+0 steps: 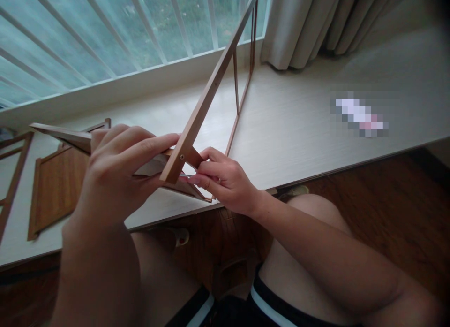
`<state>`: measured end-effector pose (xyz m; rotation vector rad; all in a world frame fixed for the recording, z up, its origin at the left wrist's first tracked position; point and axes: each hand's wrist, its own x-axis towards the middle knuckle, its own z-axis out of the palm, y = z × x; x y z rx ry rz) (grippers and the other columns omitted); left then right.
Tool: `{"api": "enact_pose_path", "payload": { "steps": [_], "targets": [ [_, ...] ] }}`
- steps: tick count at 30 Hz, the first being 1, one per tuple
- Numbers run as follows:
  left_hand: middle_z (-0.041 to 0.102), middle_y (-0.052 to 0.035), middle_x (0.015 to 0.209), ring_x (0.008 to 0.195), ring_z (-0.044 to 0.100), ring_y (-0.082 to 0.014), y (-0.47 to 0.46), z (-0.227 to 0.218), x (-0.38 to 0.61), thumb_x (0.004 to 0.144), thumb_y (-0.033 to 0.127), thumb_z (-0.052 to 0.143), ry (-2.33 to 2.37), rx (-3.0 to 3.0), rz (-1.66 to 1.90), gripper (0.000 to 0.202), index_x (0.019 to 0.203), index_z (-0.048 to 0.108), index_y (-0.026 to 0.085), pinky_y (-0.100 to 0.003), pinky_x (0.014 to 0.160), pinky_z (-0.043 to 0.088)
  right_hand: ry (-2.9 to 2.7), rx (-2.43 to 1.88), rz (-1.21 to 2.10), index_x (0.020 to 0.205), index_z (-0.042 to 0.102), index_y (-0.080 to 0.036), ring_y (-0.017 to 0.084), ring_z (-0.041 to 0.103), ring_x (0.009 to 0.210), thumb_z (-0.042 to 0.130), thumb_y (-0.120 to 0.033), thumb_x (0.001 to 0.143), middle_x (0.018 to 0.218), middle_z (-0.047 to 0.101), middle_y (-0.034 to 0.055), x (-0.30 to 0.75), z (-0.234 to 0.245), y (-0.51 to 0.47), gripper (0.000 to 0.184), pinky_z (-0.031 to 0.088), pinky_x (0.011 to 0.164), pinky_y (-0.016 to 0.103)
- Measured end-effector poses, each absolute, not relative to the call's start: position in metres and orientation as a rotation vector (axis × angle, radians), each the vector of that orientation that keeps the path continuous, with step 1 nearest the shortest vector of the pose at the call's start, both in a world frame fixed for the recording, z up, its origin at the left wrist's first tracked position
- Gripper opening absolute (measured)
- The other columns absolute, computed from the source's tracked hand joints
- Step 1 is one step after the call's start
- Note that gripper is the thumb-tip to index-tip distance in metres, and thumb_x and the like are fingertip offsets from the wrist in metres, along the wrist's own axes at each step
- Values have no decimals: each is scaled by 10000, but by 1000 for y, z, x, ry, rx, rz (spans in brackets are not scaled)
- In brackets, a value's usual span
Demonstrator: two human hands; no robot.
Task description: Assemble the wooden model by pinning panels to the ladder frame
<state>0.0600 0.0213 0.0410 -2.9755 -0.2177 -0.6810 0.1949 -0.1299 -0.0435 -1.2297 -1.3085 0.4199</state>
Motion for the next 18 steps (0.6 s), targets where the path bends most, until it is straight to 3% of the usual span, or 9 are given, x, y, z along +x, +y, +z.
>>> {"api": "enact_pose_path", "payload": {
  "steps": [11, 18],
  "targets": [
    [615, 23, 836, 813, 472, -108, 18, 38, 63, 730, 414, 661, -195, -2885, -606, 379, 1097, 607, 338, -285, 833, 305, -1376, -1314, 430, 823, 593, -117, 63, 477, 872, 447, -395, 927, 938, 488, 46, 193, -46, -129, 331, 398, 831, 211],
    [623, 10, 842, 817, 469, -113, 21, 36, 63, 722, 414, 669, -169, -2861, -606, 407, 1114, 613, 322, -274, 803, 320, -1368, -1293, 449, 863, 611, -122, 68, 486, 890, 445, -399, 926, 937, 489, 48, 193, -49, -127, 330, 414, 843, 215]
  ]
}}
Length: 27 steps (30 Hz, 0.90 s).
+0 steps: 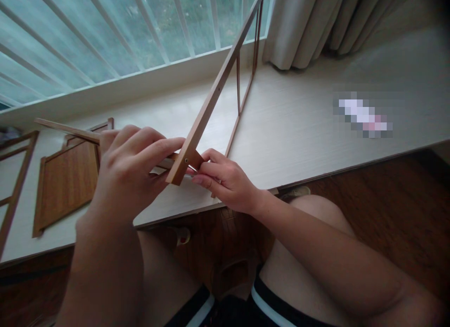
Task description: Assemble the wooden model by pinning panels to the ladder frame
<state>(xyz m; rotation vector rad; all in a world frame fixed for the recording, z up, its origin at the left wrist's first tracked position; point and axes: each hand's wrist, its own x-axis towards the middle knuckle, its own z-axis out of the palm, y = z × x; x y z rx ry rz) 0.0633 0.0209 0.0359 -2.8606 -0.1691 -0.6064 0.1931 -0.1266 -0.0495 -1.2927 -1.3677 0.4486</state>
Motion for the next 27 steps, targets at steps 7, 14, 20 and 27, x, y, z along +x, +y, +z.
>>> {"api": "enact_pose_path", "payload": {
  "steps": [7, 14, 20, 27],
  "targets": [
    [636, 18, 888, 869, 526, -121, 16, 39, 64, 802, 396, 554, -320, -2973, -508, 497, 1292, 487, 346, -312, 909, 347, -1361, -1284, 466, 839, 601, -116, 77, 490, 913, 450, -374, 927, 974, 515, 60, 195, -53, -124, 312, 421, 871, 235],
    [624, 13, 1174, 985, 560, -152, 17, 39, 55, 771, 321, 516, -93, -3069, -577, 585, 1342, 429, 412, -399, 970, 383, -1365, -1264, 430, 837, 603, -107, 77, 510, 967, 468, -331, 923, 1048, 537, 70, 200, -50, -128, 275, 434, 906, 233],
    [629, 1, 1159, 1056, 555, -168, 18, 25, 48, 750, 424, 507, -184, -3064, -712, 425, 1163, 604, 405, -432, 1044, 405, -1328, -1339, 213, 838, 596, -107, 71, 533, 915, 493, -316, 910, 1085, 567, 82, 201, -44, -134, 243, 447, 799, 208],
    [668, 35, 1102, 1067, 612, -129, -10, 14, 57, 771, 357, 564, -236, -2959, -1148, 377, 1144, 612, 343, -407, 1084, 408, -1242, -1336, 113, 775, 568, -95, 46, 512, 802, 501, -256, 908, 868, 584, 49, 200, -37, -136, 220, 422, 745, 189]
  ]
}}
